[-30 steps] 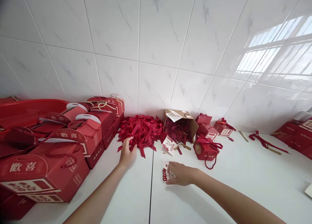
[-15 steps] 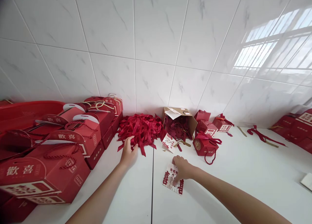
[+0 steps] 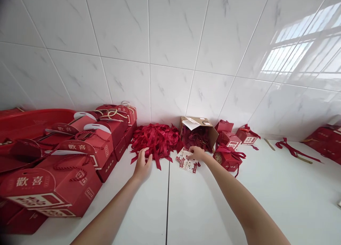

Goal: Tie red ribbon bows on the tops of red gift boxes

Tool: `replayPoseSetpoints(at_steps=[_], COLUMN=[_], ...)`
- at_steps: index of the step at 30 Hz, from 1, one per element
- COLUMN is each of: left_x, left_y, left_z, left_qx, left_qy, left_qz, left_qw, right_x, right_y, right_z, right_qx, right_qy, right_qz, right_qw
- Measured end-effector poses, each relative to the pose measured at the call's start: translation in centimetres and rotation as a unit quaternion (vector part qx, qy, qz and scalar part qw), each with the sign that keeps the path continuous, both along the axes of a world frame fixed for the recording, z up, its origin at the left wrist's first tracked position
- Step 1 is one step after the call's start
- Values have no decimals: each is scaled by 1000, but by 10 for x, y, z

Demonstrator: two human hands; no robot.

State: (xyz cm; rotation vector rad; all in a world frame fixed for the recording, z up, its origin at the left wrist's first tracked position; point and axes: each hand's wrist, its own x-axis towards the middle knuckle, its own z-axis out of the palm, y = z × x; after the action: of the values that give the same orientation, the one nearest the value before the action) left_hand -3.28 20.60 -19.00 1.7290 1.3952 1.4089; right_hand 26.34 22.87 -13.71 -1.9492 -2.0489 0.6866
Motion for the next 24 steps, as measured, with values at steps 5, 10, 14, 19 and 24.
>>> replayPoseSetpoints(at_steps=[5, 10, 14, 19, 24], left_x=[1, 2, 2, 1, 0], left_y=[2, 3, 3, 4, 4], left_z=[-2, -3, -2, -3, -6], left_qx=[-3, -8, -11, -17, -22], left_qy=[-4, -14, -20, -27, -39], left_qz=[4, 7, 15, 16, 22], left_qw=[1000, 1000, 1000, 999, 999], right_x=[14, 37, 50, 59, 38], right_y=[-4, -20, -30, -11, 37], right_z=[12, 47, 87, 136, 135], right_qx=[45, 124, 184, 307, 400], right_qy=[31, 77, 94, 98, 61], right_qz=[-13, -17, -24, -85, -126], right_qw=[998, 989, 978, 943, 906])
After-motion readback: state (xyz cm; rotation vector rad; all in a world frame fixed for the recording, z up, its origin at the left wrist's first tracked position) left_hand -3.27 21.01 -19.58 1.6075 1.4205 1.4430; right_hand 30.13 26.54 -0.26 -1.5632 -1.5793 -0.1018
